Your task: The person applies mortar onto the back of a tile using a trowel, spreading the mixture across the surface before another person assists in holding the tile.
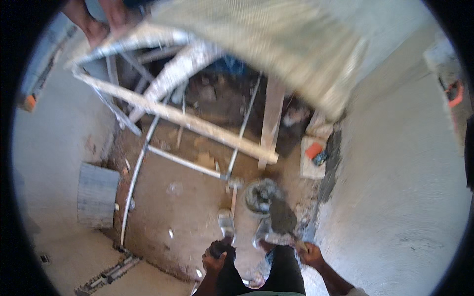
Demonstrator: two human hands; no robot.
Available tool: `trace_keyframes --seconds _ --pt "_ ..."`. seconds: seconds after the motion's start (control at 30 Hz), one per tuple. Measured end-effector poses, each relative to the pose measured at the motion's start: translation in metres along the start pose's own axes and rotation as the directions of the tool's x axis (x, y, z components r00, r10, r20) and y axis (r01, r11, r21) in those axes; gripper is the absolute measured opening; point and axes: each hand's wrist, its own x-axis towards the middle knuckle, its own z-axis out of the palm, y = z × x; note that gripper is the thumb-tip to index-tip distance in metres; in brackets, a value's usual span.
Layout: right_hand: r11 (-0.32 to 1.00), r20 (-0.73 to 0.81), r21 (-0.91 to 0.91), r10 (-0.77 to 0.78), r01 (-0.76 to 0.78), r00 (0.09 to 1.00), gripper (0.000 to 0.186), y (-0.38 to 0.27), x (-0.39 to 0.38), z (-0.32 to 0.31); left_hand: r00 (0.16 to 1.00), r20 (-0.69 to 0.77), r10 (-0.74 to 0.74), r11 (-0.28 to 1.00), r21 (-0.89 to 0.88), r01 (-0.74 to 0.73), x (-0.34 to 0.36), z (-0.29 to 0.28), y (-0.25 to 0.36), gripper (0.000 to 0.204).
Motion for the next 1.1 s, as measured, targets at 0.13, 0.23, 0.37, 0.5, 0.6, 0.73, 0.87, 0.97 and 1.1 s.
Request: trace_keyframes --seconds 0.13,0.23,0.37,0.5,0.6,0.73,0.87,0.97,1.1 --pt "0.953 0.064 0.29 0.068 -0.083 0.996 0.039 -0.08 -0.113 -0.047 0.936 -0.351 -0.012 0.979 -0.195 -0.06 0.03 -0.026 0.01 0.08" --pt "0.85 -0.044 0.526 -0.014 0.035 0.999 0.031 -0.174 -0.181 -0.072 0.875 -0.473 0.102 0.926 -0.277 -0.258 0.05 -0.112 0.12 0.067" --pt "0.8 -0.149 0.589 -0.031 0.114 0.988 0.036 -0.218 -0.2 -0.089 0.565 -0.722 0.399 0.707 -0.15 -0.691 0.091 -0.248 0.232 0.057" --pt "0.764 -0.298 0.593 -0.085 0.254 0.951 0.039 -0.277 -0.188 -0.118 0.282 -0.731 0.621 0.45 0.038 -0.892 0.16 -0.366 0.37 0.041" --pt "0.79 -0.504 0.484 -0.098 0.375 0.858 0.042 -0.38 -0.157 -0.125 0.054 -0.691 0.721 0.316 0.258 -0.913 0.208 -0.448 0.441 0.035" --pt "0.92 -0.634 0.166 -0.177 0.356 0.753 0.04 -0.5 -0.082 -0.145 0.047 -0.603 0.796 0.3 0.327 -0.896 0.285 -0.49 0.496 0.038" --pt "0.821 -0.73 -0.562 -0.55 0.101 0.404 0.035 -0.552 0.029 -0.16 0.105 -0.545 0.832 0.342 0.353 -0.871 0.335 -0.497 0.537 0.042" --pt "0.61 -0.577 -0.787 -0.677 -0.091 0.457 0.038 -0.591 0.081 -0.172 0.242 -0.498 0.833 0.429 0.304 -0.851 0.346 -0.509 0.549 0.049" --pt "0.639 -0.617 -0.764 -0.681 -0.091 0.395 0.043 -0.618 0.1 -0.149 0.357 -0.479 0.802 0.533 0.304 -0.79 0.369 -0.514 0.54 0.054"
